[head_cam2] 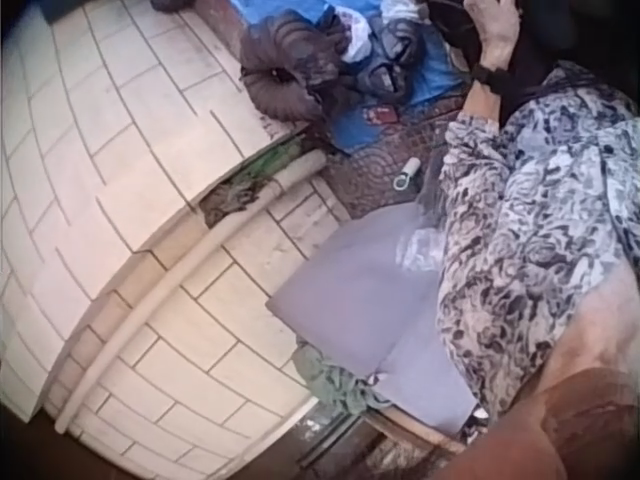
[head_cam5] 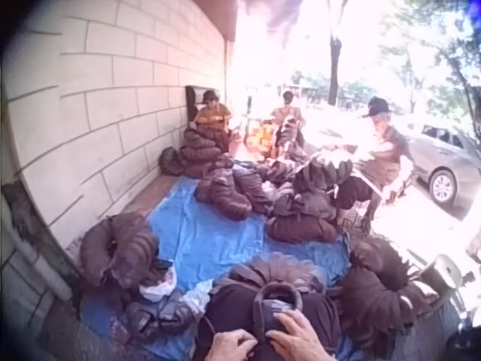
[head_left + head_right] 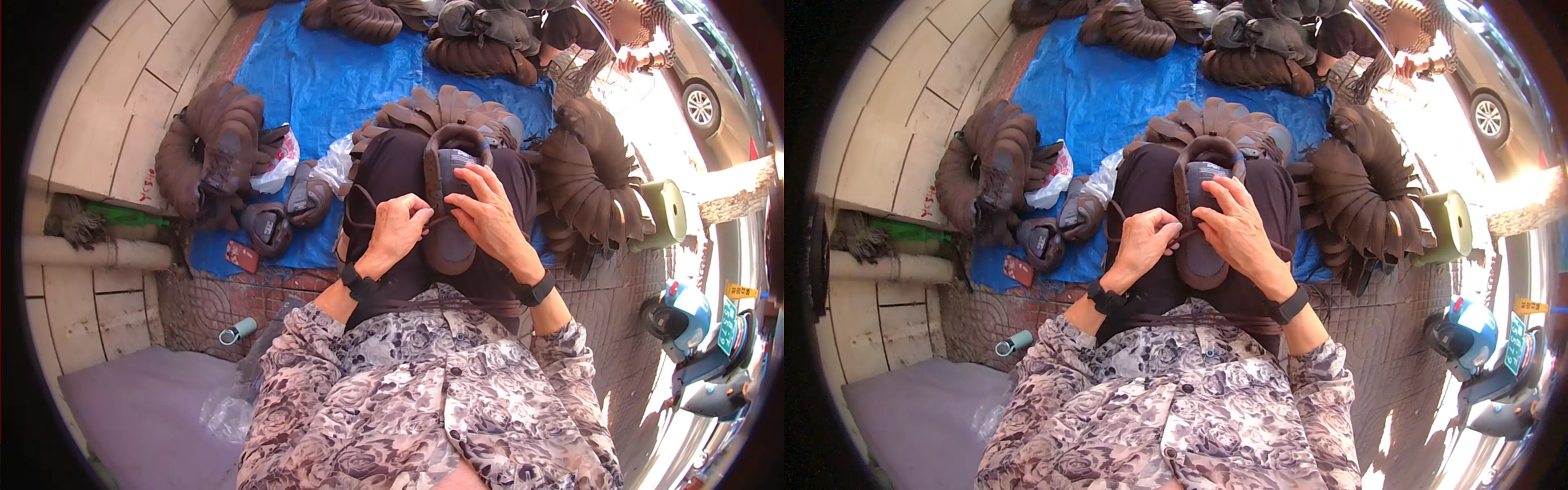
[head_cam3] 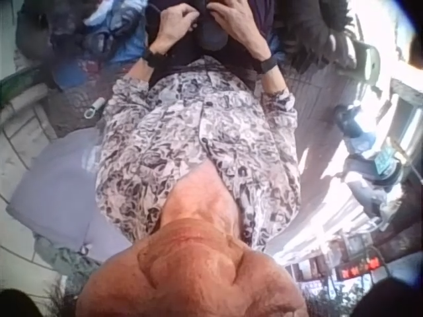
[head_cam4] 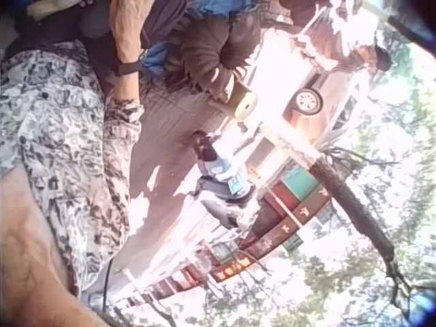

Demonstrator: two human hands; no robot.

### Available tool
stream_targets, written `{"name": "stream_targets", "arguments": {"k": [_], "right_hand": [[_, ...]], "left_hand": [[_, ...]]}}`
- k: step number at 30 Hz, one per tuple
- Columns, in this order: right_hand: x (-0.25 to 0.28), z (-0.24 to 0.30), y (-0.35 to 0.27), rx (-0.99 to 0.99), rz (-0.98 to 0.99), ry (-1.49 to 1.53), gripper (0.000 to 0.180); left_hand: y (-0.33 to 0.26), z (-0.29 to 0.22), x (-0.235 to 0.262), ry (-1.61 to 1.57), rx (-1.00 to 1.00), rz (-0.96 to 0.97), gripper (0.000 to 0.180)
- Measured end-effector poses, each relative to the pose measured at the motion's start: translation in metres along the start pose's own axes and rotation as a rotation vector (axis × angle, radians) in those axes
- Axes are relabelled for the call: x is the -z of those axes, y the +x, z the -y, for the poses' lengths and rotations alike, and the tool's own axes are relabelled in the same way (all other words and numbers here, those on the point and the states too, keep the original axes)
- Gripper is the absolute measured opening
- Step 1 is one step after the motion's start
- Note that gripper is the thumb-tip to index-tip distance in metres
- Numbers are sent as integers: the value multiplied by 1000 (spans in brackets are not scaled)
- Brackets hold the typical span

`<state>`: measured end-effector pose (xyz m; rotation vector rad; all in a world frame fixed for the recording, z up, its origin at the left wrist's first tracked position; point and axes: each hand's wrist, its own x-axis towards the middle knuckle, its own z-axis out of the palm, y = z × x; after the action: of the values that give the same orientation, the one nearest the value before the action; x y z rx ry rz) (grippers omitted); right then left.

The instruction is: Lacing a newly manufactured shoe at a workspace station.

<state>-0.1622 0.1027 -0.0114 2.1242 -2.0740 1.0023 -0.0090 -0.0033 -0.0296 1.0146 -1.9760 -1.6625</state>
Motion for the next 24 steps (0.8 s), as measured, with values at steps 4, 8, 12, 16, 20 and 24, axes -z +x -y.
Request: {"name": "stream_targets", "arguments": {"k": [4, 8, 12, 16, 20, 24], "right_hand": [[-1, 1, -1, 6, 0, -24, 26], [-2, 1, -1, 15, 10, 11, 27], [-2, 7, 4, 39, 22, -28, 29], [0, 3, 9, 85, 24, -136, 16], [-9, -9, 18, 160, 34, -119, 4], [-9, -10, 22, 154, 98, -109, 2]], "left_hand": [[3, 0, 2, 70, -46, 31, 12], [9, 2, 3, 364, -268, 17, 11], [12, 3, -2, 527, -486, -53, 13], [7, 8, 1, 190, -319, 66, 6], [7, -2, -6, 50, -176, 26, 7], [12, 8, -13, 183, -325, -45, 9]]}}
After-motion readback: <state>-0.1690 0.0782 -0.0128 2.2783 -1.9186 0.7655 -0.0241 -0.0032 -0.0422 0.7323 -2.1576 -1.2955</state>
